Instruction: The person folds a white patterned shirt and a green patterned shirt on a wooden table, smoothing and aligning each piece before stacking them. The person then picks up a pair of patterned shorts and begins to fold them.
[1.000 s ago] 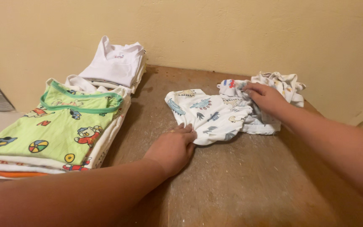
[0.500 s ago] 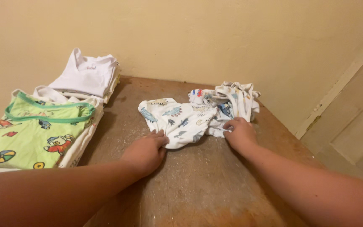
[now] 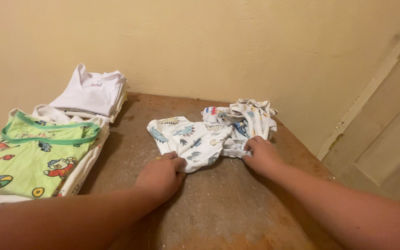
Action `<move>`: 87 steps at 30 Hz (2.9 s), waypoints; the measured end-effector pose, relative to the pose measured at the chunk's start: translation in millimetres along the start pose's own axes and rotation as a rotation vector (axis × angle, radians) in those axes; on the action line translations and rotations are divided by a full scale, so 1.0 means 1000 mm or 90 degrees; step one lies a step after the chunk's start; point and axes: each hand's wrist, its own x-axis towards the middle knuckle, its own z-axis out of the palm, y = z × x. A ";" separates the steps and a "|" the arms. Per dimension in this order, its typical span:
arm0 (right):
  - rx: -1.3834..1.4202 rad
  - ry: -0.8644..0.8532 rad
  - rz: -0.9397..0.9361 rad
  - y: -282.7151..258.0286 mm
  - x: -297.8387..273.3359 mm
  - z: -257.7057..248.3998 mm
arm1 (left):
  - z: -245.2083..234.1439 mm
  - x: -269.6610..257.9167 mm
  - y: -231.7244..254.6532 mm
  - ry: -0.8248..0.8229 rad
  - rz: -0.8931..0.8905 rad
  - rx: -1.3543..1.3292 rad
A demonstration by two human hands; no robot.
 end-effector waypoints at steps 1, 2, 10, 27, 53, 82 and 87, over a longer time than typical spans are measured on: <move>0.024 0.015 -0.024 -0.003 -0.002 -0.004 | 0.000 0.002 0.001 0.004 0.000 0.010; 0.040 0.030 -0.050 -0.006 -0.004 -0.009 | 0.001 0.004 0.003 0.008 0.002 0.019; 0.189 0.004 -0.252 -0.060 -0.013 -0.053 | 0.009 0.037 0.034 0.225 0.286 -0.038; -0.038 -0.083 -0.396 -0.047 -0.010 -0.133 | -0.044 0.100 0.039 -0.228 0.186 0.442; -0.253 0.119 -0.029 -0.076 0.084 -0.296 | -0.278 0.164 0.065 0.185 0.102 0.136; 0.048 -0.059 0.149 -0.066 0.040 -0.331 | -0.266 0.128 0.097 0.025 0.042 0.007; 0.109 -0.035 0.119 -0.067 0.041 -0.330 | -0.267 0.120 0.099 -0.024 0.059 0.049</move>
